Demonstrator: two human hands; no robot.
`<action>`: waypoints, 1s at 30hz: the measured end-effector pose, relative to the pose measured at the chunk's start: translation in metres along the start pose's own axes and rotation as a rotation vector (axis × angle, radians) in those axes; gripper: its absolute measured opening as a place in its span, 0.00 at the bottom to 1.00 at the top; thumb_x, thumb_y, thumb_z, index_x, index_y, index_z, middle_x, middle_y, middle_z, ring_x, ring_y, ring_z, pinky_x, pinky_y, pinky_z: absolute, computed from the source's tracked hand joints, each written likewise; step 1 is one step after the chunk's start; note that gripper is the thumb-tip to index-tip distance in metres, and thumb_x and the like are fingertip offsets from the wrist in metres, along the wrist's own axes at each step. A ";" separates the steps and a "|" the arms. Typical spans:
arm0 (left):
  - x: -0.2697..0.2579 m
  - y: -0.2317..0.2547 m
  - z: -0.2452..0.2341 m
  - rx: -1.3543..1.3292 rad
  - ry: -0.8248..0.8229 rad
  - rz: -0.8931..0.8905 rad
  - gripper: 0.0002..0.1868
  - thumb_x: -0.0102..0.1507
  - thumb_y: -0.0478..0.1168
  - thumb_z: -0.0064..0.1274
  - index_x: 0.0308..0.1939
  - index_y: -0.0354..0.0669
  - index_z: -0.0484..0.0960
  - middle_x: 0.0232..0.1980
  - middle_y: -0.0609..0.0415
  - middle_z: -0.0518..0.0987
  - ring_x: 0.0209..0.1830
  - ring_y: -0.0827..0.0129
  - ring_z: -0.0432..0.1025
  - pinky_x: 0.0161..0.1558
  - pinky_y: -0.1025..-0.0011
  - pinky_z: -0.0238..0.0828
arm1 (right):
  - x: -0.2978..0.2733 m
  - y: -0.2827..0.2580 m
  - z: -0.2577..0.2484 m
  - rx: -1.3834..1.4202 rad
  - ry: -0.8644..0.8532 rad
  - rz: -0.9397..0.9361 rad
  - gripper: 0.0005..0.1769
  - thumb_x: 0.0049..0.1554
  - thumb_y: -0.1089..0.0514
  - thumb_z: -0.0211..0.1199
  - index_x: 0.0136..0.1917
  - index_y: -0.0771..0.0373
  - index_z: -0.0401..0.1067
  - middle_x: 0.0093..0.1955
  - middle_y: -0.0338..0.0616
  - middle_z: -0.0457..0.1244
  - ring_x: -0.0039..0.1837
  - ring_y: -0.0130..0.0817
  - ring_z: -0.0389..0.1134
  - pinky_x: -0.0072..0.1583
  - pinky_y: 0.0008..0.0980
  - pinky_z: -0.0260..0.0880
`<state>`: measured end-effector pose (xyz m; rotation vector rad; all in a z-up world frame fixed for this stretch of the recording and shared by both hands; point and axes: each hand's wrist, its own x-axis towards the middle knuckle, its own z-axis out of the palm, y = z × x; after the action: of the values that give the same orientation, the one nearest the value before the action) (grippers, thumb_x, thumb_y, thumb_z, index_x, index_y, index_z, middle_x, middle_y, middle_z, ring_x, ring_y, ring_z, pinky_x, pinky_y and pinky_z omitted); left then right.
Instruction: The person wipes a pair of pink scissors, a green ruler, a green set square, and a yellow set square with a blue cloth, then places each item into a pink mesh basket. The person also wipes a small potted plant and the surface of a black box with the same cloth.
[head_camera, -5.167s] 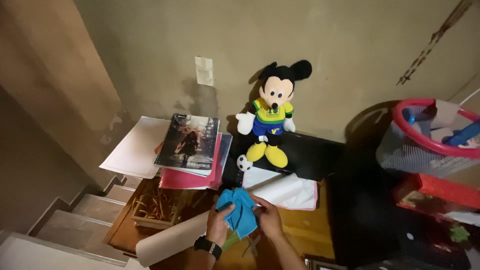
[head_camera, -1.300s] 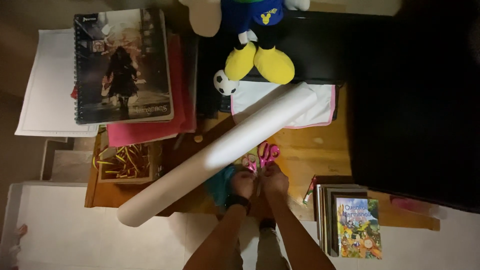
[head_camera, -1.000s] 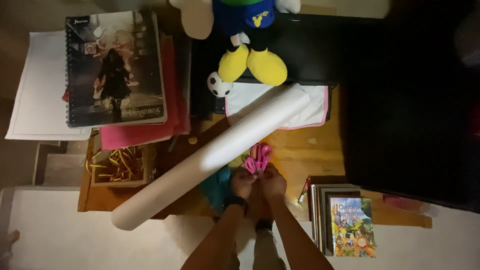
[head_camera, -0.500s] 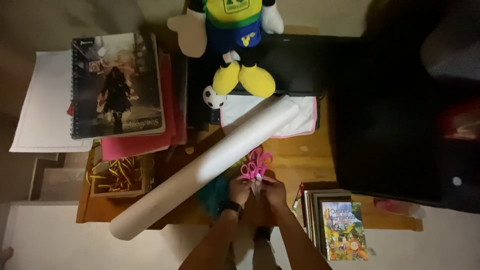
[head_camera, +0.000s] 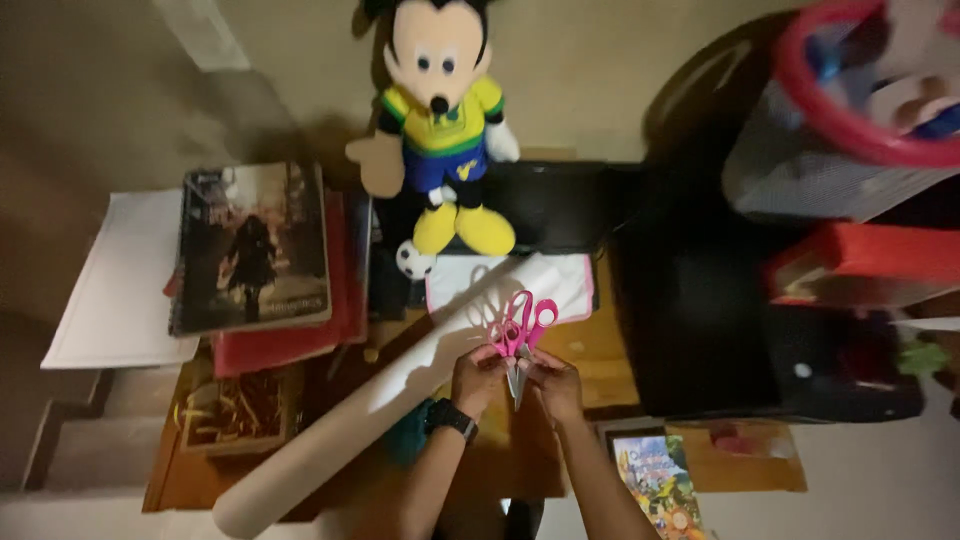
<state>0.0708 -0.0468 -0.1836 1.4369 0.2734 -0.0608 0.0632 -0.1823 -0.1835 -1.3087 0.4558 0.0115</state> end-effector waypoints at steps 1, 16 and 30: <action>0.003 0.004 0.005 -0.047 -0.010 0.011 0.13 0.53 0.31 0.66 0.42 0.41 0.89 0.38 0.51 0.85 0.37 0.72 0.74 0.42 0.73 0.74 | -0.001 -0.015 0.004 0.010 -0.008 -0.028 0.26 0.45 0.68 0.80 0.58 0.69 0.79 0.46 0.49 0.71 0.44 0.30 0.69 0.47 0.27 0.73; 0.012 0.177 0.088 -0.204 -0.257 0.128 0.11 0.58 0.36 0.69 0.42 0.39 0.88 0.36 0.53 0.85 0.15 0.81 0.69 0.17 0.84 0.72 | 0.006 -0.189 -0.015 0.081 0.002 -0.311 0.21 0.50 0.69 0.76 0.58 0.66 0.80 0.45 0.47 0.71 0.44 0.31 0.71 0.45 0.28 0.76; 0.002 0.293 0.176 -0.243 -0.441 0.380 0.12 0.58 0.33 0.68 0.45 0.34 0.88 0.36 0.52 0.85 0.23 0.78 0.74 0.28 0.80 0.76 | -0.033 -0.347 -0.046 0.104 0.111 -0.505 0.20 0.53 0.66 0.75 0.59 0.68 0.80 0.44 0.48 0.71 0.42 0.29 0.70 0.46 0.28 0.78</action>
<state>0.1590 -0.1792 0.1194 1.1765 -0.3448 -0.0314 0.1091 -0.3114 0.1405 -1.2953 0.2059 -0.5022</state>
